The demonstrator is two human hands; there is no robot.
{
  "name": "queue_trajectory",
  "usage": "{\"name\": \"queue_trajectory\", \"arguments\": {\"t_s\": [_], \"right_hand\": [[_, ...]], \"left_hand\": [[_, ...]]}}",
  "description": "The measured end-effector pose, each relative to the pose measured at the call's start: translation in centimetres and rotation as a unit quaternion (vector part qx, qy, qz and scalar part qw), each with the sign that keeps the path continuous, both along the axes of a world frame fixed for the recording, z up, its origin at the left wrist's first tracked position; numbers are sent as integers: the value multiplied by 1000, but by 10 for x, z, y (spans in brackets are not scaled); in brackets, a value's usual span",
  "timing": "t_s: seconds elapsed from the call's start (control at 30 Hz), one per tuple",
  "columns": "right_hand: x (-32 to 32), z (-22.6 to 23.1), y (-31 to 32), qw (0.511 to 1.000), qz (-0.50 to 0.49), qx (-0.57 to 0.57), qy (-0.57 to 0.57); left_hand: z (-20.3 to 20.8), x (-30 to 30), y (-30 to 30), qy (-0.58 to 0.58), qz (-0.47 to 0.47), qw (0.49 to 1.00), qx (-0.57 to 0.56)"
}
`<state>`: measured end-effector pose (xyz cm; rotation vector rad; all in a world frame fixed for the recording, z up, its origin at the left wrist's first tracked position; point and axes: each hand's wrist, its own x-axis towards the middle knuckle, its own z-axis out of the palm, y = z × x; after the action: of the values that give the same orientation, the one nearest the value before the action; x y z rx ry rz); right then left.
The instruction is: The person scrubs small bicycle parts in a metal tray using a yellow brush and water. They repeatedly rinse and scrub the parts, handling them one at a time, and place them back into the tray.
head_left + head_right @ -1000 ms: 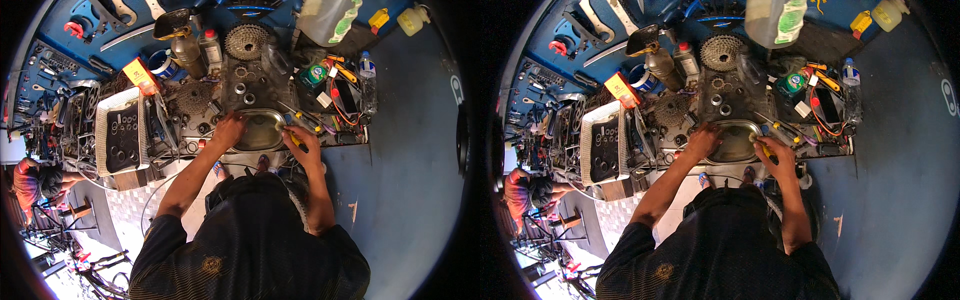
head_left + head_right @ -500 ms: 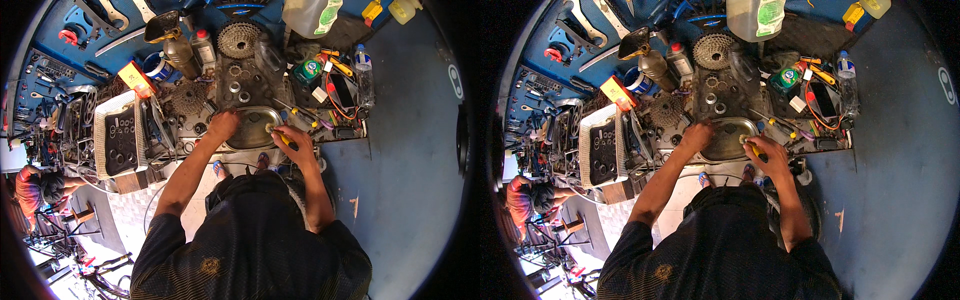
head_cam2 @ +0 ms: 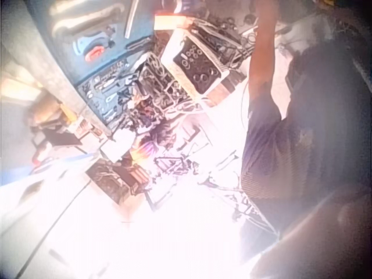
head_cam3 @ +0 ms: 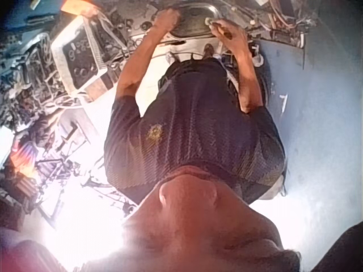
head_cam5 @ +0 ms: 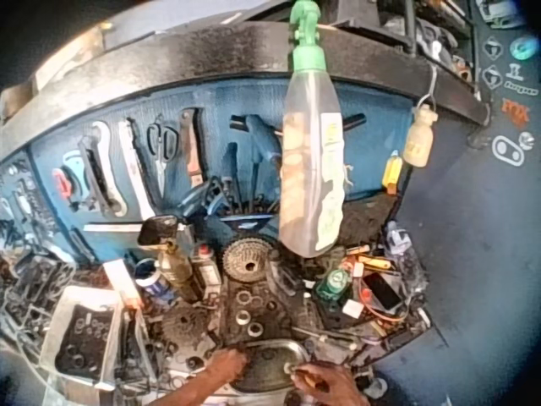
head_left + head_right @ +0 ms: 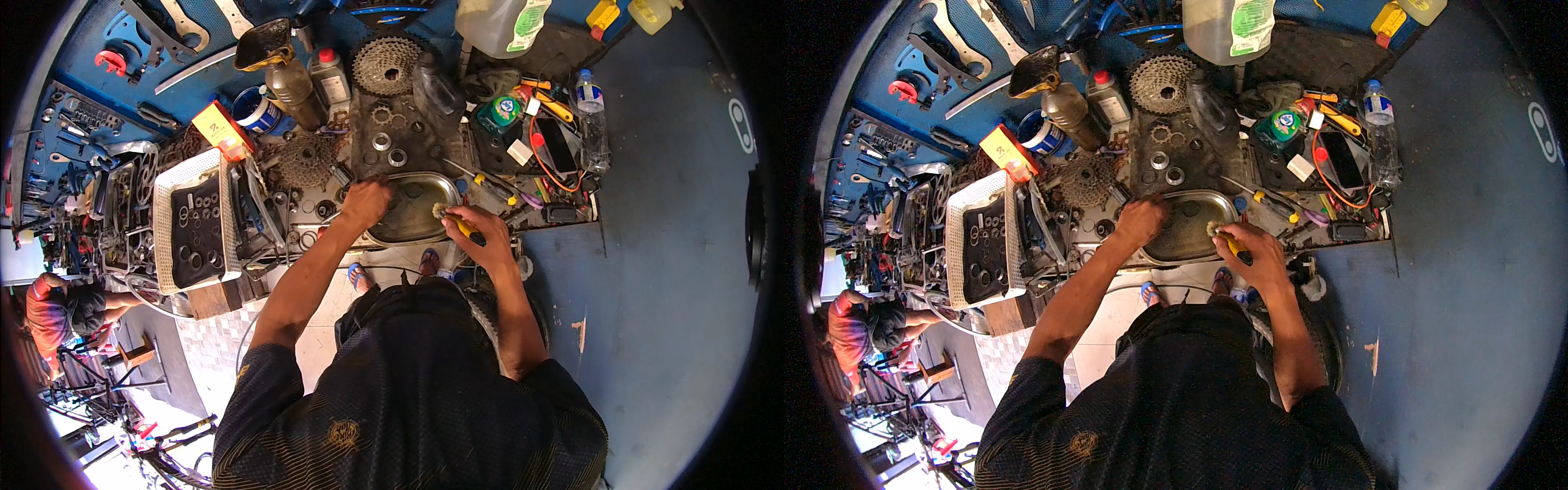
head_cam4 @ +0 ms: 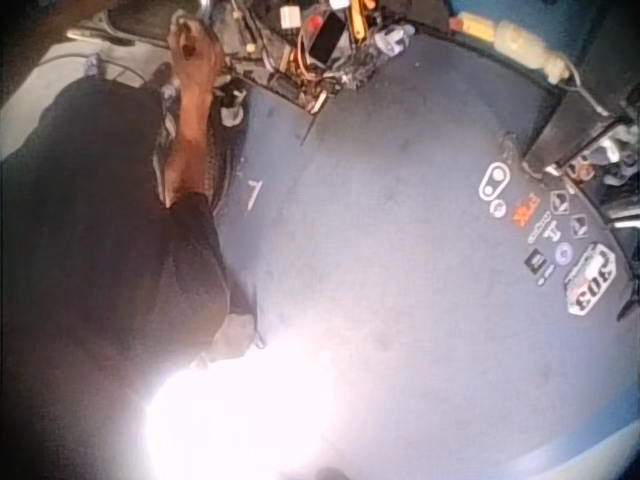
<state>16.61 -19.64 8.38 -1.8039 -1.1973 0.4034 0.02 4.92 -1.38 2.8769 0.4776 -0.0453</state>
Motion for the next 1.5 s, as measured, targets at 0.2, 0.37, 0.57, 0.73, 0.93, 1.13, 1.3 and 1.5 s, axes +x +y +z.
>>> {"name": "queue_trajectory", "arguments": {"t_s": [0.2, 0.37, 0.57, 0.73, 0.93, 1.13, 1.3, 1.5], "right_hand": [[-1, 2, 3, 1000, 13, 8, -8], [-1, 1, 2, 1000, 15, -3, -8], [0, -1, 2, 1000, 10, -15, 6], [1, 1, 1, 999, 13, -35, 4], [4, 0, -1, 1000, 15, -23, -5], [6, -5, -1, 999, 20, -32, -4], [5, -3, 0, 998, 24, -50, -2], [5, -3, 0, 999, 27, -34, 4]], "left_hand": [[4, 6, 0, 48, 24, 999, -9], [6, 9, 6, 30, -25, 999, 18], [10, 24, 14, 122, -89, 989, 1], [11, 34, 14, 160, -105, 982, 0], [23, 30, 13, 127, -101, 986, -26], [19, 20, 19, 91, -59, 989, -98], [10, 20, 22, 112, -70, 987, -89], [15, 14, 10, 60, -70, 996, -15]]}}
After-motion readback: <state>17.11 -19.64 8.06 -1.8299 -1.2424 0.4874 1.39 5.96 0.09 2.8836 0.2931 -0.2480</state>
